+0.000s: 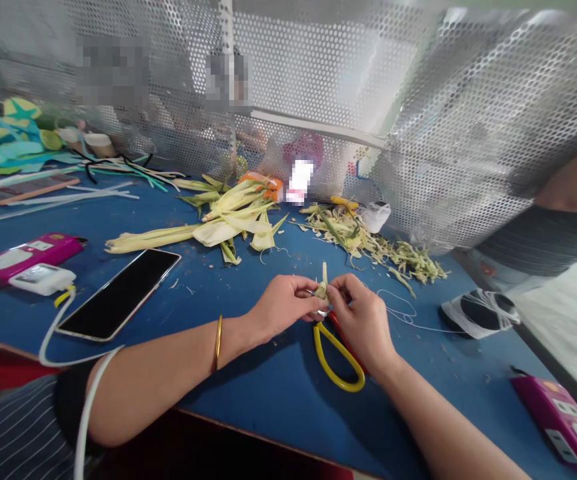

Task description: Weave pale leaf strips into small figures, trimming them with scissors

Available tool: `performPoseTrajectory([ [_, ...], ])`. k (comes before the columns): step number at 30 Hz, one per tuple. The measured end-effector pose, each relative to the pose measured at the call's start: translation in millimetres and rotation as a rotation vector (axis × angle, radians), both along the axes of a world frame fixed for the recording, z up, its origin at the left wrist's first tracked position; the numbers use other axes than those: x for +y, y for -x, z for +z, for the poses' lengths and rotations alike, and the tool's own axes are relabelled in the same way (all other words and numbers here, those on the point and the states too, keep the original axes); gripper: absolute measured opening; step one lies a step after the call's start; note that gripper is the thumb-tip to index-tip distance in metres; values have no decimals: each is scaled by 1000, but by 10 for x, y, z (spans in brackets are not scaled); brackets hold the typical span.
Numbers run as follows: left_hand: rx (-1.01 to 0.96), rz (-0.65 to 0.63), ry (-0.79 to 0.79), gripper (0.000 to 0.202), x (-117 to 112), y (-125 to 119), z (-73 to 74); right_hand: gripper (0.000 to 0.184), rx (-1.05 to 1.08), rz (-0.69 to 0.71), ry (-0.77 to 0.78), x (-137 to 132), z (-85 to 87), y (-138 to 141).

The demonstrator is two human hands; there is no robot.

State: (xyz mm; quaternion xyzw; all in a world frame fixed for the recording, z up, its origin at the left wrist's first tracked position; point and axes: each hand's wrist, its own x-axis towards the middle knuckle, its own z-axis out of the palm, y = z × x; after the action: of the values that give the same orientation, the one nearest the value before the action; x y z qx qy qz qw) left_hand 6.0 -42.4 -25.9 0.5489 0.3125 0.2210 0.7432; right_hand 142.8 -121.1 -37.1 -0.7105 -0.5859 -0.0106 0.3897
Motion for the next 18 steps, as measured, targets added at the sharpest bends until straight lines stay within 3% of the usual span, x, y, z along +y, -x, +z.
performPoseTrajectory([
  [3, 23, 53, 60, 12, 2, -2, 7, 16, 107, 20, 7, 7, 1, 18],
  [5, 6, 80, 100, 11, 18, 2, 18, 15, 64, 34, -18, 6, 15, 7],
  [13, -86, 122, 207, 23, 85, 15, -12, 16, -633, 82, -310, -49, 89, -26],
  [18, -99, 160, 226, 28, 81, 4, -11, 18, -936, 121, -379, -106, 102, 27],
])
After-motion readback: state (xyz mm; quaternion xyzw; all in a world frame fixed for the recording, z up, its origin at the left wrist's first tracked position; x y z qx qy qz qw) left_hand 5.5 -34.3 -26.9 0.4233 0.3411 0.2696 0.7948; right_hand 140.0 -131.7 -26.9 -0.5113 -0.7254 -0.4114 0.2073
